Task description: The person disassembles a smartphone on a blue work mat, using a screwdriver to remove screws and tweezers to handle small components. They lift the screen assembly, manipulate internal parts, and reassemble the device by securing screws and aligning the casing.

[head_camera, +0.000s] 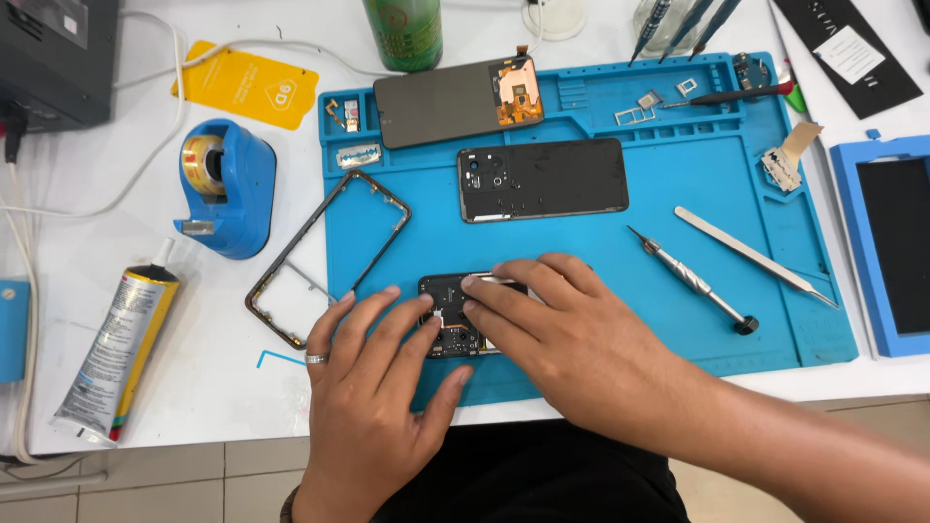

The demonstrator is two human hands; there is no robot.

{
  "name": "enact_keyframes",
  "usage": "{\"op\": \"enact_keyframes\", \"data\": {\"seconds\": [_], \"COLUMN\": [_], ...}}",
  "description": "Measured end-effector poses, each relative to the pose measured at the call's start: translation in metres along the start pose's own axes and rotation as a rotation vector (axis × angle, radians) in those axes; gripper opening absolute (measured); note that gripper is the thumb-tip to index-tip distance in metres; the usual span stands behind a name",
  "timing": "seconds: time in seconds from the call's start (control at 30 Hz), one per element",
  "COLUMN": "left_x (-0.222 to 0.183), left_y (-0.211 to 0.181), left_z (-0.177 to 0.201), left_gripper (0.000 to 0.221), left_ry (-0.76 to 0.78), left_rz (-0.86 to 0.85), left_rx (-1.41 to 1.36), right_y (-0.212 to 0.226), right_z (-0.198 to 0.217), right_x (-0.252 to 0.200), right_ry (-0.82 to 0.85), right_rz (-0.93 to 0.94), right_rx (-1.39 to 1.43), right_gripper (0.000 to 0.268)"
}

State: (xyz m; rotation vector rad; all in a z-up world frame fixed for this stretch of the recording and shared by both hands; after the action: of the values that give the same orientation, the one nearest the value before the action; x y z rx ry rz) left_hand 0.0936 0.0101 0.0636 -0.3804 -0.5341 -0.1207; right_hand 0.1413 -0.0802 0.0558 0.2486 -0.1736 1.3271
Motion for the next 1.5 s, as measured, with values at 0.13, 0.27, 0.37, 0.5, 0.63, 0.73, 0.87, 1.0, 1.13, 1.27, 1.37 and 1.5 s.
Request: {"op": "enact_keyframes", "data": {"seconds": [0.13,0.27,0.37,0.5,0.63,0.73,0.87,1.0,1.13,1.27,1.37,1.5], "left_x": [0.001,-0.002,-0.003,0.001,0.000,0.009,0.040,0.081,0.104,0.112,0.113,0.112], "left_y": [0.000,0.003,0.006,0.008,0.012,0.014,0.013,0.024,0.051,0.061,0.065,0.068], "left_z": [-0.004,-0.008,-0.009,-0.009,-0.014,-0.011,-0.005,-0.025,-0.067,-0.093,-0.100,-0.103], "left_gripper": [0.032,0.031,0.029,0.027,0.029,0.027,0.018,0.009,0.010,0.007,0.012,0.016], "left_ry": [0.017,0.048,0.046,0.026,0.055,0.066,0.072,0.173,0.284,0.370,0.348,0.320], "left_rz": [-0.005,0.027,0.044,0.055,0.109,0.132,0.061,-0.090,-0.086,-0.080,-0.094,-0.089], "left_rx": [0.001,-0.008,-0.036,-0.059,-0.051,-0.061,0.025,0.117,0.161,0.176,0.157,0.111], "right_y": [-0.002,-0.010,-0.027,-0.059,-0.074,-0.083,-0.086,-0.088,-0.088,-0.090,-0.094,-0.100], "right_z": [0.000,0.014,0.036,0.053,0.044,0.037,0.030,0.025,0.026,0.020,0.008,-0.002], "right_x": [-0.005,-0.019,-0.049,-0.116,-0.163,-0.163,-0.149,-0.156,-0.156,-0.161,-0.173,-0.183], "right_ry": [-0.022,-0.083,-0.230,-0.436,-0.398,-0.334,-0.236,-0.193,-0.183,-0.149,-0.117,-0.087], "right_rz": [-0.042,-0.143,-0.265,-0.497,-0.600,-0.672,-0.617,-0.649,-0.665,-0.647,-0.681,-0.721], "right_rx": [0.061,0.158,0.160,-0.063,-0.261,-0.229,-0.202,-0.203,-0.180,-0.178,-0.128,-0.045], "right_gripper": [0.035,0.032,0.031,0.017,0.014,0.021,0.020,0.019,0.019,0.019,0.023,0.028]}}
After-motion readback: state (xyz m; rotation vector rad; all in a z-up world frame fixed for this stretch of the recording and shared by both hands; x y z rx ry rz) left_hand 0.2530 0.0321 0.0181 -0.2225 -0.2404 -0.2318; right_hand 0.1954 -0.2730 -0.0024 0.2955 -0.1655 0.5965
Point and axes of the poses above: each hand's wrist, its own x-axis towards the middle knuckle, its own z-axis out of the back of the hand, y = z × x, the point moved 9 cm from there along x, towards the middle knuckle, and after that the axes turned 3 degrees about z, right-handed, at the moved point
